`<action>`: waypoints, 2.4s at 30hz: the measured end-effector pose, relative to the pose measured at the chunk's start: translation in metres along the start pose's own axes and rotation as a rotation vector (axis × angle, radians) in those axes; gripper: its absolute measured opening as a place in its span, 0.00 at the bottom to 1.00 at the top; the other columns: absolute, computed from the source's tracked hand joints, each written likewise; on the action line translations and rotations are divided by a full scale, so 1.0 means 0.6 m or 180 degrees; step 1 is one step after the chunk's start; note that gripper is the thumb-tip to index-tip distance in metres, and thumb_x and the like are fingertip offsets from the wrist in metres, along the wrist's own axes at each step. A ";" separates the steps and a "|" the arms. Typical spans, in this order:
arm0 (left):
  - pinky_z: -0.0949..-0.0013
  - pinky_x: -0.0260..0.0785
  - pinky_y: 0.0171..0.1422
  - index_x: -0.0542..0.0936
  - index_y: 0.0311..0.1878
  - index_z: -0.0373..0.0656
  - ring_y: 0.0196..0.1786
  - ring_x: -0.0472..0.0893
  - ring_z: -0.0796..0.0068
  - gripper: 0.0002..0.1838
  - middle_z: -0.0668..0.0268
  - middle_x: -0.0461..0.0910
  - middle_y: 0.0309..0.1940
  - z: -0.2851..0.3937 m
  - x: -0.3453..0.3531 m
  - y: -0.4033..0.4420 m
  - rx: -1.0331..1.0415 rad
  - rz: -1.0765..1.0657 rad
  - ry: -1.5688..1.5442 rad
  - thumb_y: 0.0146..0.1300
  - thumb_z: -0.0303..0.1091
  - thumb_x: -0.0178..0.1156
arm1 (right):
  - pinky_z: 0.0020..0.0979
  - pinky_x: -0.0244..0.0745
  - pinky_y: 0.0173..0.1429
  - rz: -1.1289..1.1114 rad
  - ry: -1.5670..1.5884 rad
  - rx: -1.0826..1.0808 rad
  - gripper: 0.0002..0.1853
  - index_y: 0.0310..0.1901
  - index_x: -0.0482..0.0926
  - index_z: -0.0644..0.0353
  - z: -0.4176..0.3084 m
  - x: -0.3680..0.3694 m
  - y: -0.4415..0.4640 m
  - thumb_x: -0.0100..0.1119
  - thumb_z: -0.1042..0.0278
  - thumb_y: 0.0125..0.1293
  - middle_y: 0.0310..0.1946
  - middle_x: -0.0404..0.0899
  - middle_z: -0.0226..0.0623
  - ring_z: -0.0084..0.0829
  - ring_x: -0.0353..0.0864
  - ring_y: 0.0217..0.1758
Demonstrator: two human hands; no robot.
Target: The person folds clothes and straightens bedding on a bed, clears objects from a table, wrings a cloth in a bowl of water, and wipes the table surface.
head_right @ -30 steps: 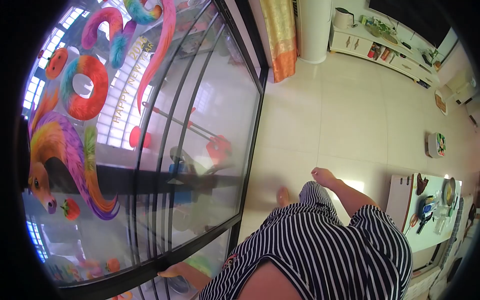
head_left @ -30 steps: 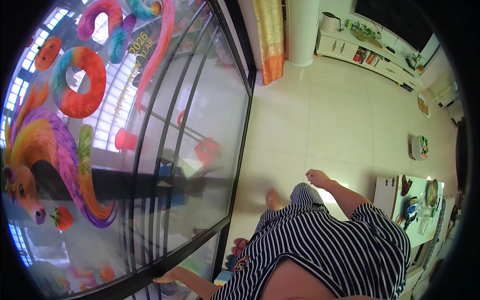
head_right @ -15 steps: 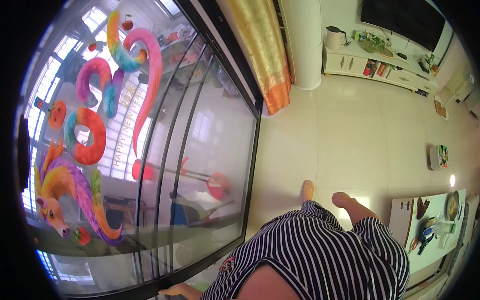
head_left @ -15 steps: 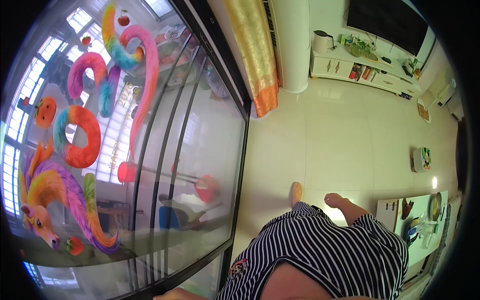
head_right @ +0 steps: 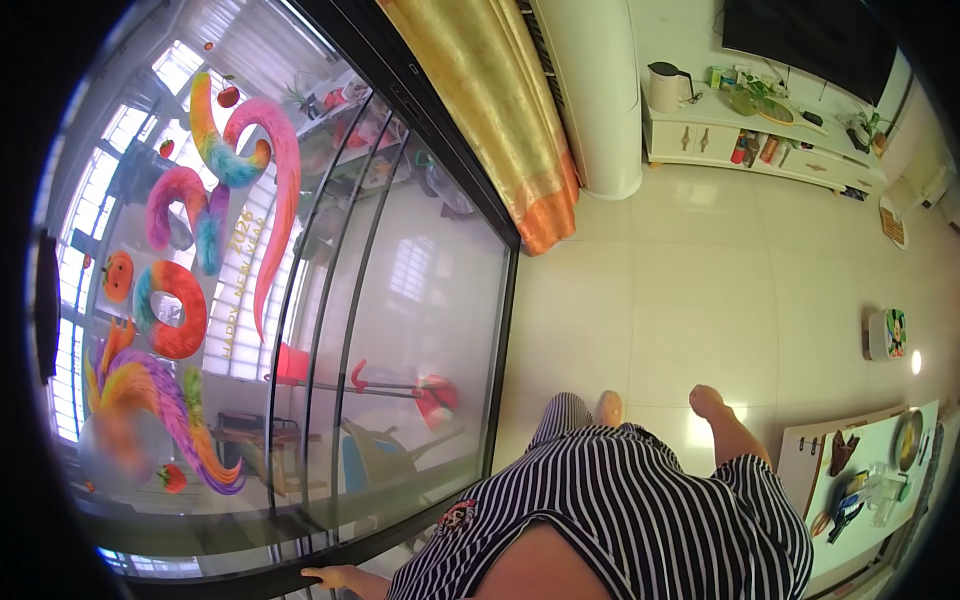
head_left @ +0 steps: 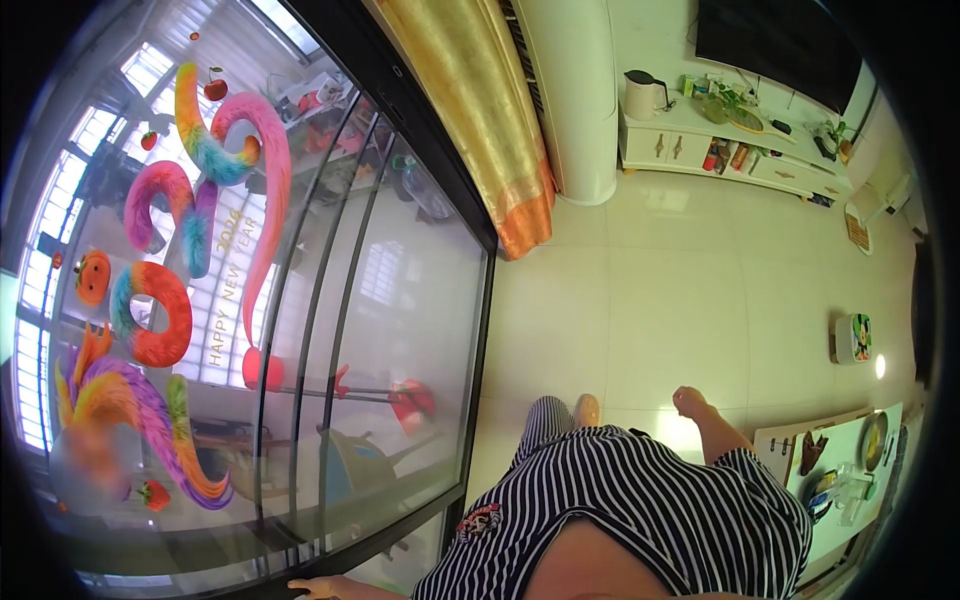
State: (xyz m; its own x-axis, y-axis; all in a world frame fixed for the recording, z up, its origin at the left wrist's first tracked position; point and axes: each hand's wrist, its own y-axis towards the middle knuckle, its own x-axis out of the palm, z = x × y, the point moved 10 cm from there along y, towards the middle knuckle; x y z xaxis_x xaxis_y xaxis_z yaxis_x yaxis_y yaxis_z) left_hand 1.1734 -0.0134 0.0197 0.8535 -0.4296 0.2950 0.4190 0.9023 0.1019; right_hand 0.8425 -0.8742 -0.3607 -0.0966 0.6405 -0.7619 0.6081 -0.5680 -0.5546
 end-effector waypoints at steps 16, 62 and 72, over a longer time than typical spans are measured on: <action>0.57 0.71 0.61 0.77 0.62 0.39 0.57 0.79 0.53 0.25 0.51 0.79 0.57 -0.379 0.430 -0.349 -0.1465 -0.2204 0.1356 0.72 0.49 0.52 | 0.46 0.79 0.55 -0.0487 -0.0624 -0.0853 0.16 0.39 0.86 0.64 -0.193 -0.070 0.154 0.47 0.68 0.65 0.44 0.84 0.52 0.48 0.84 0.49; 0.62 0.76 0.53 0.81 0.54 0.37 0.45 0.83 0.67 0.16 0.60 0.85 0.45 -0.681 0.910 -1.923 0.2664 -0.8727 0.3360 0.77 0.37 0.50 | 0.42 0.80 0.55 0.0578 0.1675 0.2801 0.18 0.52 0.82 0.62 0.636 -0.485 0.056 0.53 0.60 0.67 0.46 0.86 0.50 0.46 0.86 0.48; 0.53 0.74 0.52 0.82 0.49 0.39 0.48 0.81 0.54 0.17 0.54 0.84 0.46 -0.729 0.966 -2.333 0.2742 -0.8651 0.4858 0.75 0.40 0.49 | 0.44 0.78 0.55 0.2235 0.2624 0.3592 0.15 0.49 0.83 0.59 1.056 -0.749 0.009 0.57 0.60 0.66 0.44 0.86 0.49 0.53 0.83 0.51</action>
State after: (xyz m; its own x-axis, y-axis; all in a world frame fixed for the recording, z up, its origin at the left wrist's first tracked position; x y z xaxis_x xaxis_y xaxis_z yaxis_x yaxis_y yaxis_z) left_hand 1.2170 -1.5416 -0.3678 -0.4664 0.6484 -0.6017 0.1701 -0.6018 -0.7803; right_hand 0.3900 -1.4925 -0.2334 0.6140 -0.0279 -0.7888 -0.5748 -0.7007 -0.4227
